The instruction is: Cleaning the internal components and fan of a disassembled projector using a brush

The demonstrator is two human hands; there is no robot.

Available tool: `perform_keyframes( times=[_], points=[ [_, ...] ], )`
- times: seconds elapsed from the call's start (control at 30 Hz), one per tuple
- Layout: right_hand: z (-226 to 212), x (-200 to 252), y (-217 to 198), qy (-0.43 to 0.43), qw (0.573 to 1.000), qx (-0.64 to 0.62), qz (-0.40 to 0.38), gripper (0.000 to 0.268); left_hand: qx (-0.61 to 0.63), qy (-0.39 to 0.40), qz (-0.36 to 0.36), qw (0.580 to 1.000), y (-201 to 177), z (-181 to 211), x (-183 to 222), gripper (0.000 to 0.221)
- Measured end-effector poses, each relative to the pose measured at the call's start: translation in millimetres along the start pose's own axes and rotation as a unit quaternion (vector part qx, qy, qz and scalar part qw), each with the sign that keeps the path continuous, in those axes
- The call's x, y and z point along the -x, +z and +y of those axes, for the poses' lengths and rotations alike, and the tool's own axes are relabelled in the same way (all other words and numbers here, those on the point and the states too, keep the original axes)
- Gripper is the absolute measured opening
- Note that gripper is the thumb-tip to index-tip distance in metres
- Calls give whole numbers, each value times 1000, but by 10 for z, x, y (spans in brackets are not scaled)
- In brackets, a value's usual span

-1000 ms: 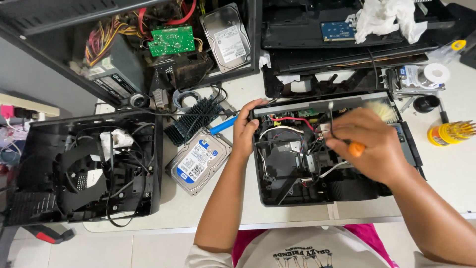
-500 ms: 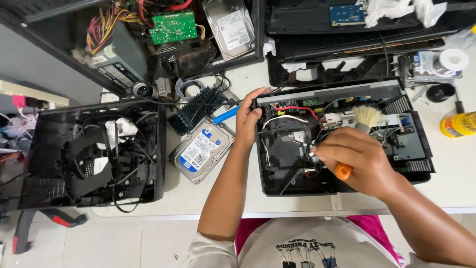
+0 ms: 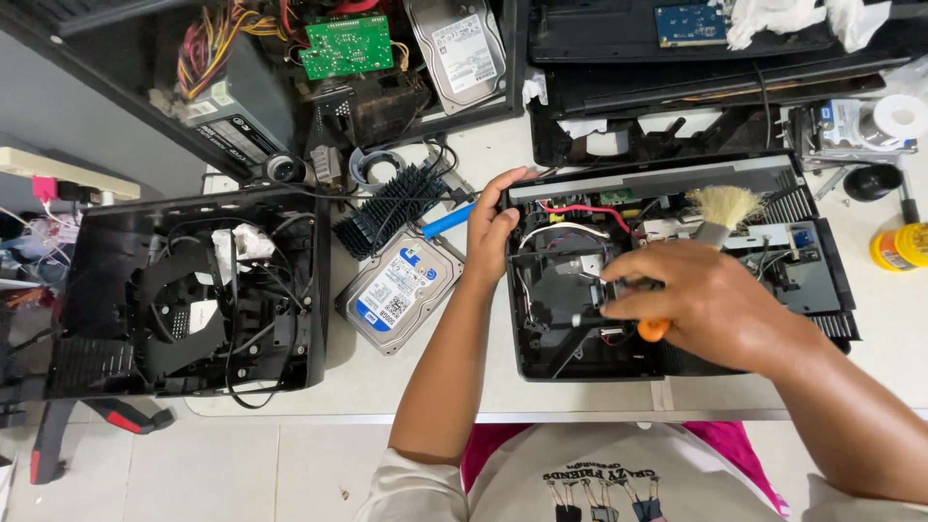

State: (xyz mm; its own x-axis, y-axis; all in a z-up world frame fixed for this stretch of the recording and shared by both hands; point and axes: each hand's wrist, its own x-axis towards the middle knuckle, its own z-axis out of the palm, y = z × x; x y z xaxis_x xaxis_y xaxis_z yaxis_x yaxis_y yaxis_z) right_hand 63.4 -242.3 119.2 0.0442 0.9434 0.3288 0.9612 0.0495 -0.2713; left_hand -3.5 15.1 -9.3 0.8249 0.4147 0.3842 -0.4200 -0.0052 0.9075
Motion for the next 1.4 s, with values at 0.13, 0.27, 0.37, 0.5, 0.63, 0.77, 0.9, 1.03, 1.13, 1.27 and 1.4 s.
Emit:
perform_keyframes(
  times=[0.13,0.27,0.37,0.5,0.63,0.77,0.9,1.03,1.13,1.27,1.4],
  points=[
    [120,-346,-6,102,995,11,-1,29,25,17,9,1000,-31,-174,-19,54],
    [205,-706,-20,210,960,180,-45,9,63,33,16,997,-42,-290,-16,55],
    [434,-757,158,233,943,221,-91,7,77,27,17,997,-33,-242,-20,56],
    [437,-773,275,230,934,248,-119,9,77,30,17,996,-55,-263,-19,55],
    [423,-734,351,232,931,266,-98,10,79,26,21,996,-54,-232,-11,55],
    [462,-725,327,238,939,238,-72,13,73,36,18,996,-54,-359,-31,55],
    [416,-700,284,236,939,241,-60,13,87,24,19,996,-36,-281,16,55],
    [459,-712,282,219,950,217,-42,9,85,28,21,996,-39,-249,-49,56],
    [466,-684,359,216,951,220,-38,8,86,25,27,996,-31,-231,-22,56],
    [486,-713,382,222,953,202,-48,10,82,29,26,996,-24,-222,-11,55],
    [450,-767,310,256,959,115,-48,16,76,31,36,996,-16,-233,-9,54]
  ],
)
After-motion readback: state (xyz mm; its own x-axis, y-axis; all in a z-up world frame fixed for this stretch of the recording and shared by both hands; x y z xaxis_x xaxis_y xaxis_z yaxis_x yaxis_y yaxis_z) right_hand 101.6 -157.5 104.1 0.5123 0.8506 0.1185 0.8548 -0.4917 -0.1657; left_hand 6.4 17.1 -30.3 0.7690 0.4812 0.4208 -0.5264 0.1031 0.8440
